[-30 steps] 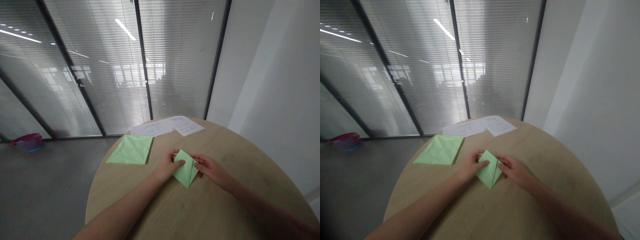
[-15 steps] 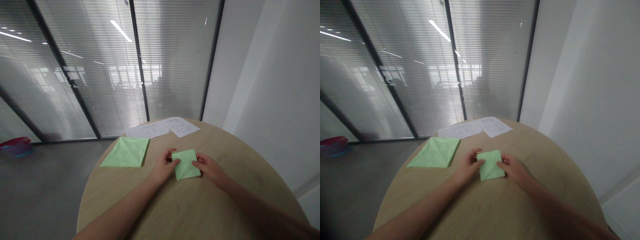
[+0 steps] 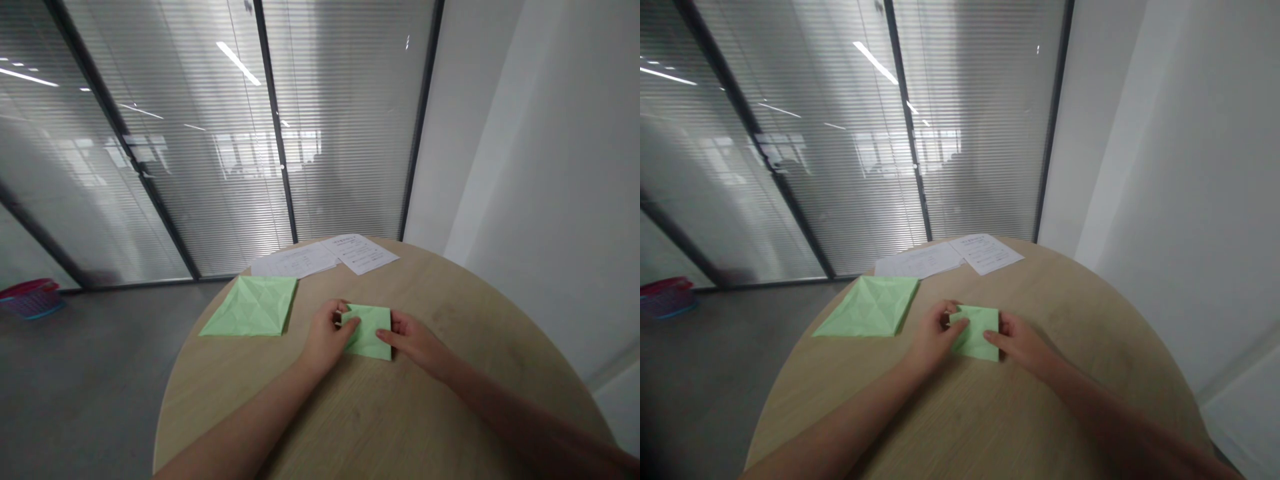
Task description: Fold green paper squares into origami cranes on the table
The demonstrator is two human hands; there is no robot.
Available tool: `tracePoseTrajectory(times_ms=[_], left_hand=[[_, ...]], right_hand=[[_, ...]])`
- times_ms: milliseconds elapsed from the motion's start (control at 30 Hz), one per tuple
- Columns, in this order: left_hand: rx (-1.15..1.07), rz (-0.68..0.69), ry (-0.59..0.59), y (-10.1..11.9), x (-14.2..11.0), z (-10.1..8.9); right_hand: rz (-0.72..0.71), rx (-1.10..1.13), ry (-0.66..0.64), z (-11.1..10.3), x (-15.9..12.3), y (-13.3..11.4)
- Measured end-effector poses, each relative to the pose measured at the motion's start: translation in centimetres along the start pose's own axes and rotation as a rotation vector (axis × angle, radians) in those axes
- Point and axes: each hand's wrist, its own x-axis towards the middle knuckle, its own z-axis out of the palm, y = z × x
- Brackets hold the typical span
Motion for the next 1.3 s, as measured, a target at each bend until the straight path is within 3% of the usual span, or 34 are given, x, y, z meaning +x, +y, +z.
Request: tracePoseTrajectory(times_ms=[200,433,667,800,967,1133,1300], left_hand=[[0.072,0.063,-0.016,0.7,-0.2,0.0],[0.046,0.149,-0.119,1.8,-0.9,-0.5],[-0.297,-0.201,-0.043,0.8,-0.4,-0.5],[-0.311,-0.245,-0.106,1.1,-0.1,-0.5],[-0.436,-0.281,-0.087,1.0,0.0,-0.6],[-0.407,-0.233,-0.198,0.8,0.1,-1.0],[-0.202,0.0,-0.274,1.0,-0.2,-1.4]], right_hand=[[0.002,-0.025,-0.011,0.1,0.2,0.6],[-0.008,-0.017,0.022,0.0,0.2,0.5],[0.016,0.038,0.039,-0.3,-0.1,-0.2],[0.027,0.01,0.09,-0.6,-0.1,-0.1],[0.03,0.016,0.12,-0.6,0.0,-0.1],[0.029,0.015,0.125,-0.7,0.1,-0.2],[0.036,-0.055,0.121,-1.0,0.2,0.0]])
